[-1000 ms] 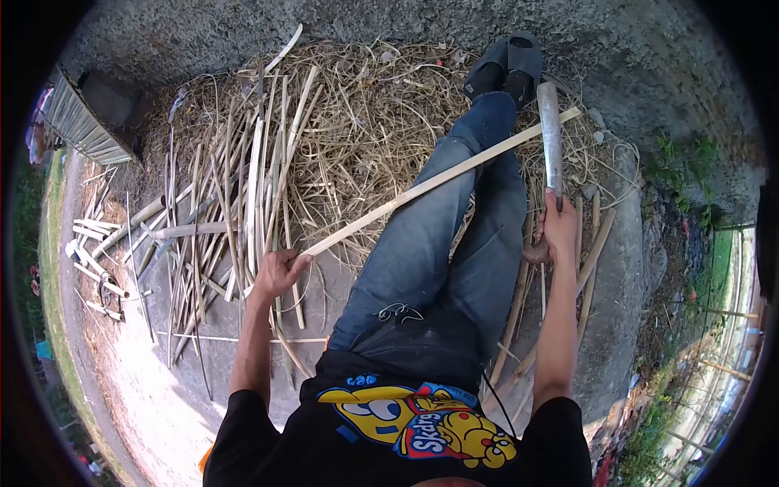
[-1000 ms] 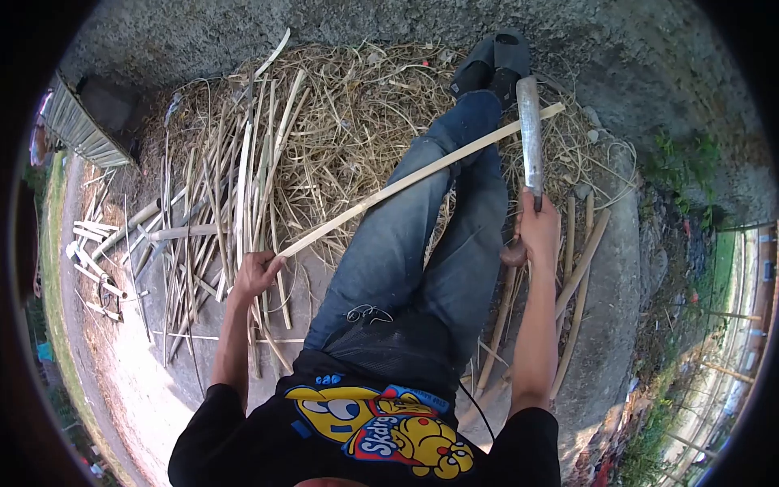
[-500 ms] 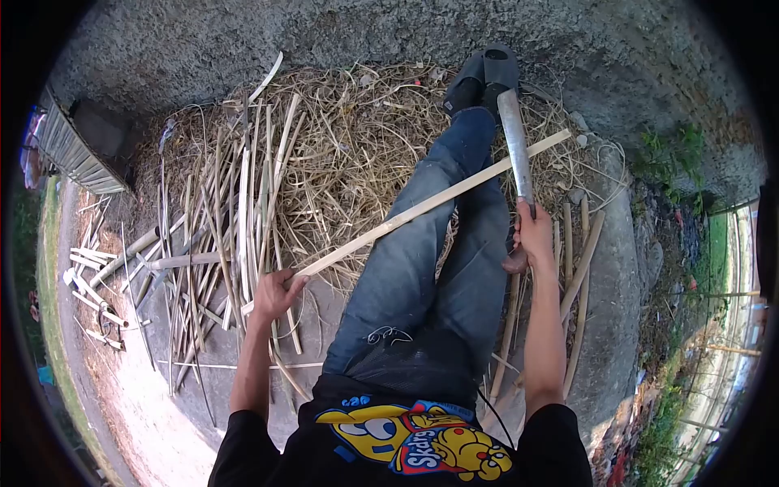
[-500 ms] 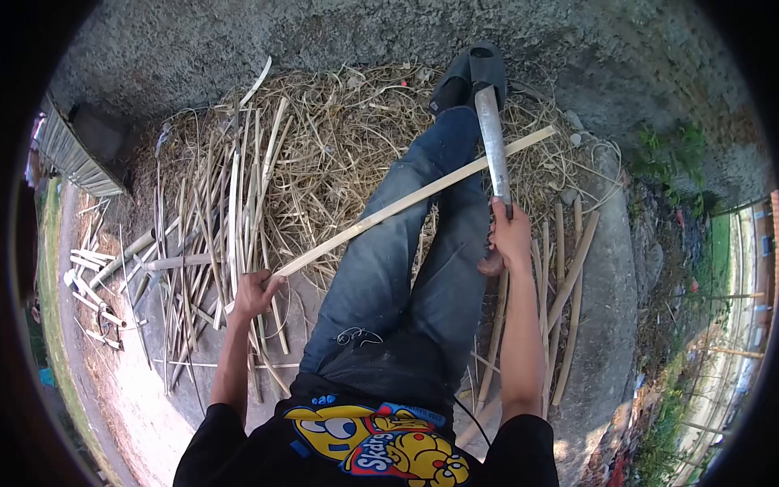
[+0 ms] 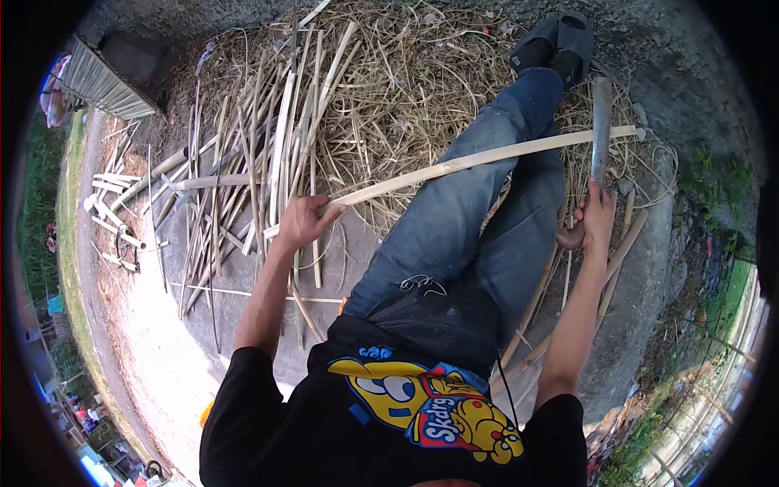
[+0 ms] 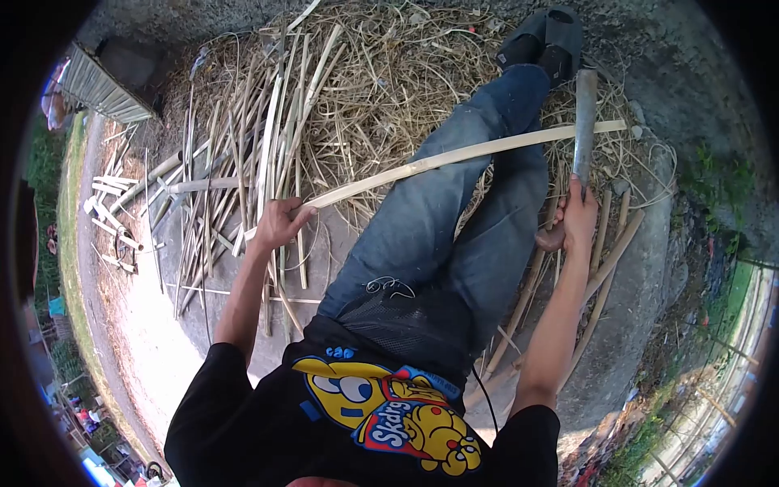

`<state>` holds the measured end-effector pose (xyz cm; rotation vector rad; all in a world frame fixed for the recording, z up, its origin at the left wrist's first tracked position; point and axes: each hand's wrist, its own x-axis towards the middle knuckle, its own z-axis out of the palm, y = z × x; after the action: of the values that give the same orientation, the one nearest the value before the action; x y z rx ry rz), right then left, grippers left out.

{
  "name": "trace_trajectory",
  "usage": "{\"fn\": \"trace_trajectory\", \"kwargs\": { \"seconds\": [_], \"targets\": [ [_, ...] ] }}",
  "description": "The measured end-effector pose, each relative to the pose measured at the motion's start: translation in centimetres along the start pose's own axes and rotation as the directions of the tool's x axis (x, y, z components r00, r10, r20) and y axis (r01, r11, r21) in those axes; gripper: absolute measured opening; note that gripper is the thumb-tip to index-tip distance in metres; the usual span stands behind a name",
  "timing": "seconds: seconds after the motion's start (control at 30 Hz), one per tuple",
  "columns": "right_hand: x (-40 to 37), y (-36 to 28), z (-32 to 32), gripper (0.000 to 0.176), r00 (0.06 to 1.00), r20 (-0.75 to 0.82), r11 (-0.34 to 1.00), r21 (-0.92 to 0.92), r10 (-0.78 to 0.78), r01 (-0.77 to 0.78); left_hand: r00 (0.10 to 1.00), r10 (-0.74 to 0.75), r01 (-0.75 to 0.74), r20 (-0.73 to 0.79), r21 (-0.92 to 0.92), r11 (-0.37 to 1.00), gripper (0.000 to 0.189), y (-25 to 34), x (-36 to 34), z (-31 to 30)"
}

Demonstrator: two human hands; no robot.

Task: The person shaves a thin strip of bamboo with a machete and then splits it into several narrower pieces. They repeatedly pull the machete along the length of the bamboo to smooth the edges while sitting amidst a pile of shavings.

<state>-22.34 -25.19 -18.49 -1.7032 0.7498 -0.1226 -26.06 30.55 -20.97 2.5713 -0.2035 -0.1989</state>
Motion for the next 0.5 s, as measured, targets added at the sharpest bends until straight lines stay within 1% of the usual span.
{"fn": "trace_trajectory", "kwargs": {
  "seconds": [0.2,0.27,0.33,0.4,0.47,0.5],
  "targets": [
    [0.1,-0.3,-0.1,0.037,1.000,0.011,0.999,0.035,0.009,-0.010,1.000,0.023,-0.024,-0.013,-0.064,0.998,0.057,0.0,-0.2,0.4],
    [0.0,-0.4,0.0,0.037,1.000,0.002,0.999,0.033,0.018,-0.019,1.000,0.022,-0.023,-0.019,-0.052,0.998,0.056,-0.1,-0.1,0.5],
    [-0.2,-0.7,0.4,0.037,1.000,-0.004,0.999,0.031,0.027,-0.027,1.000,0.011,-0.010,0.017,-0.059,0.998,0.055,0.2,-0.2,0.3],
    [-0.8,-0.7,1.2,0.036,0.997,0.044,0.995,0.081,0.057,-0.061,0.999,0.008,-0.005,0.033,-0.069,0.998,0.055,1.3,0.2,0.7],
    [-2.8,-0.4,2.9,0.035,0.980,0.198,0.999,-0.037,0.027,-0.021,0.998,0.018,-0.012,0.062,-0.092,0.996,0.055,1.9,0.5,1.2],
    [-4.2,-0.5,4.1,0.034,0.981,0.195,1.000,-0.020,0.018,-0.014,0.998,-0.006,0.013,0.062,-0.107,0.994,0.056,1.6,0.6,1.3]
  ]
}}
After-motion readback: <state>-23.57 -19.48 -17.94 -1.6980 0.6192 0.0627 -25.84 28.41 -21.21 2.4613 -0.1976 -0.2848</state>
